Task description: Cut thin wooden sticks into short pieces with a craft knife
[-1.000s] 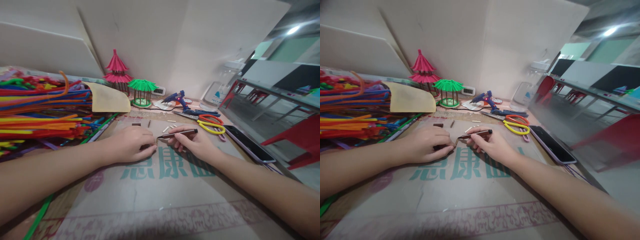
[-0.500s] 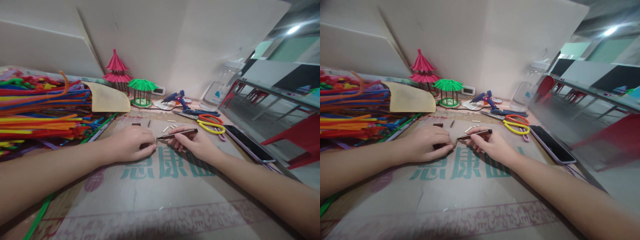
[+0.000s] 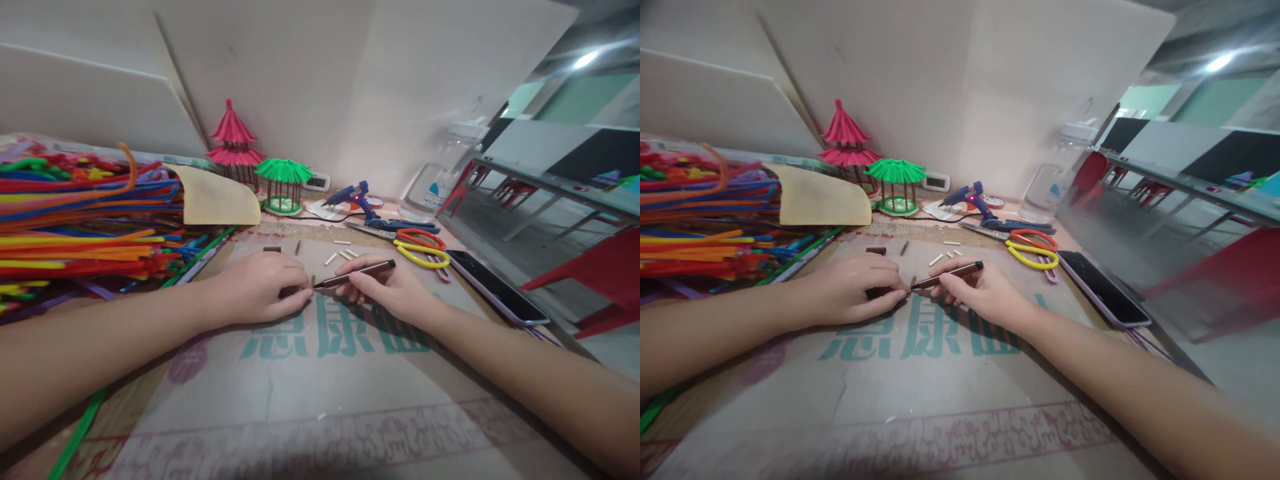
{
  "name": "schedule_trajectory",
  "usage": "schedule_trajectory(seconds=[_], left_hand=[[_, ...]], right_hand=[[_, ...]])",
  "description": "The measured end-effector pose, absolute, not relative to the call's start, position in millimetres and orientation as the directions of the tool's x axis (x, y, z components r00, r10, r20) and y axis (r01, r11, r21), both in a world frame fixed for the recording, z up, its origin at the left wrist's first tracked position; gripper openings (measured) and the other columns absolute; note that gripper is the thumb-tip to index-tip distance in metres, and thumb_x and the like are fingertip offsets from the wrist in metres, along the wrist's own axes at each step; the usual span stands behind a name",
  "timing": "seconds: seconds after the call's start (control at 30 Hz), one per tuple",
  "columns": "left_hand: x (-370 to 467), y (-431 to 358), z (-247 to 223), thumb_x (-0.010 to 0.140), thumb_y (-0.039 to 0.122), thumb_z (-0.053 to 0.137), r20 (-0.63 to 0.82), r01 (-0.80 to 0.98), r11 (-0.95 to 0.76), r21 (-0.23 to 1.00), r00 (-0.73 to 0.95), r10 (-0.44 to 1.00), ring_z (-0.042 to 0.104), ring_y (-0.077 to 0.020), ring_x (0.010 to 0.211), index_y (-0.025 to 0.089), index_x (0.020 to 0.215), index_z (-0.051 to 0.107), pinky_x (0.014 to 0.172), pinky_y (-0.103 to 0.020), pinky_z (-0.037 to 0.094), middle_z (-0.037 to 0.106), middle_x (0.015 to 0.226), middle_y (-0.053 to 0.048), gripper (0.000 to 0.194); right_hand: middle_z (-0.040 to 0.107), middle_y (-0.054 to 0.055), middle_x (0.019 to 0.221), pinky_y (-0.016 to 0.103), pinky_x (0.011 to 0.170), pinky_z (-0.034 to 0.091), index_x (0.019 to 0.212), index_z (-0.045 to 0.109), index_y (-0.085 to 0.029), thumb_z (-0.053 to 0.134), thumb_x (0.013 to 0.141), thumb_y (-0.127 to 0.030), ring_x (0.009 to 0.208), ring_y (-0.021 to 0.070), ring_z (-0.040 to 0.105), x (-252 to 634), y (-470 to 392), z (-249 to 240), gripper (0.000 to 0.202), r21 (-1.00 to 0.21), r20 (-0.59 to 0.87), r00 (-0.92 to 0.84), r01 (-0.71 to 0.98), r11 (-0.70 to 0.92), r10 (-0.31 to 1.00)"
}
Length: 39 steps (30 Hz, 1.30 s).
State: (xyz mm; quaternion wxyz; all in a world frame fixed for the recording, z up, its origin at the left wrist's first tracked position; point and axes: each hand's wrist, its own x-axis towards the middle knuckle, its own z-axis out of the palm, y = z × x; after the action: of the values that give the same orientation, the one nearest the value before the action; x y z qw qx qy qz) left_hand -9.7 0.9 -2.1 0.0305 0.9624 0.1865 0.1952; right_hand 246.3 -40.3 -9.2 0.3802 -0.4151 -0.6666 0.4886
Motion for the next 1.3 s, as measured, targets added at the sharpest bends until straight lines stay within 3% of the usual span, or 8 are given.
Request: schedule_trajectory(seconds=[0.67, 0.93, 1.3], left_hand=[[-10.6, 0.0, -1.7, 0.100, 0.030, 0.050, 0.348, 0.352, -0.925, 0.141, 0.857, 0.379, 0.061, -0.0163, 0.070, 0.019, 0.083, 0.069, 0.067, -0.028, 0.041, 0.070, 0.077, -0.002, 0.027], [-6.7, 0.0, 1.5, 0.090, 0.028, 0.057, 0.313, 0.490, -0.845, 0.215, 0.785, 0.534, 0.062, -0.0199, 0.082, 0.020, 0.113, 0.067, 0.072, -0.031, 0.042, 0.067, 0.089, -0.003, 0.026], [-6.3, 3.9, -0.1, 0.094, 0.031, 0.055, 0.263, 0.473, -0.847, 0.241, 0.808, 0.527, 0.059, -0.0237, 0.097, 0.018, 0.102, 0.067, 0.085, -0.036, 0.044, 0.063, 0.102, -0.007, 0.019]], right_hand=[[0.077, 0.004, 0.079, 0.024, 0.057, 0.056, 0.102, 0.069, -0.018, 0.067, 0.091, -0.035, 0.059, 0.0118, 0.066, 245.8, -40.3, -9.6, 0.021, -0.964, 0.118, -0.349, 0.183, 0.191, 0.930], [0.077, 0.004, 0.080, 0.025, 0.055, 0.055, 0.103, 0.069, -0.018, 0.066, 0.092, -0.037, 0.059, 0.0124, 0.066, 245.3, -39.3, -9.6, 0.023, -0.960, 0.109, -0.347, 0.205, 0.189, 0.931], [0.078, 0.004, 0.082, 0.025, 0.060, 0.057, 0.102, 0.069, -0.018, 0.066, 0.091, -0.032, 0.063, 0.0121, 0.067, 245.5, -42.3, -5.8, 0.017, -0.964, 0.102, -0.396, 0.188, 0.189, 0.913]])
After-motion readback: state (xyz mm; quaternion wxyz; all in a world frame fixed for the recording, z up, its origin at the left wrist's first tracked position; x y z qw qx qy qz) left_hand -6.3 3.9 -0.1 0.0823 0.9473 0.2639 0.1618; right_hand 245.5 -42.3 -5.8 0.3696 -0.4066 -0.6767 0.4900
